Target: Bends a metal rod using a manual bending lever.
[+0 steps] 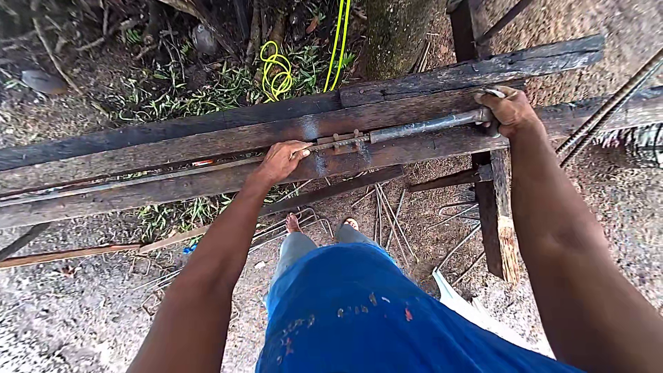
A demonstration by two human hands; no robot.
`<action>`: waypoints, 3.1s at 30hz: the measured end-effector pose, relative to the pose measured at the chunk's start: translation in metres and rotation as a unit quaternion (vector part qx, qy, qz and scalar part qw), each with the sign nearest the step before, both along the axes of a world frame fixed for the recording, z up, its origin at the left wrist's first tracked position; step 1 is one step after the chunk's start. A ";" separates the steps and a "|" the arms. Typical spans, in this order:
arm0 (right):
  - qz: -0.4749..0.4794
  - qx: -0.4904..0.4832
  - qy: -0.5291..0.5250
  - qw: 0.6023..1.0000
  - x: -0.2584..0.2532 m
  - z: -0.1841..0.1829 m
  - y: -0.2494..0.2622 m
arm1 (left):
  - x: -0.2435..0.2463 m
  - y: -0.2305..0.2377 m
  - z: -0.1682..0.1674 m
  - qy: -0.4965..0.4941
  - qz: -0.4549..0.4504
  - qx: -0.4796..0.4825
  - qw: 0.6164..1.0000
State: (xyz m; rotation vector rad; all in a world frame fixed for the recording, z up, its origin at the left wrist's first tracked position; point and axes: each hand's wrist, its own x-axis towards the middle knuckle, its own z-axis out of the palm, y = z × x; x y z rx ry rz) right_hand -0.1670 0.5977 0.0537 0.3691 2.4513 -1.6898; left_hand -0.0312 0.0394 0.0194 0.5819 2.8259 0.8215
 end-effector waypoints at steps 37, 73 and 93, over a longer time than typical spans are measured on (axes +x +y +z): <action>-0.059 0.135 0.039 0.988 0.028 -0.020 -0.006 | 0.028 -0.037 0.020 -0.025 0.093 -0.091 0.991; -0.078 0.142 0.096 0.982 0.018 -0.022 -0.004 | 0.006 -0.070 0.001 -0.135 0.147 -0.205 0.958; -0.084 0.139 0.158 0.974 0.014 -0.025 -0.007 | 0.007 -0.066 0.001 -0.130 0.141 -0.246 0.950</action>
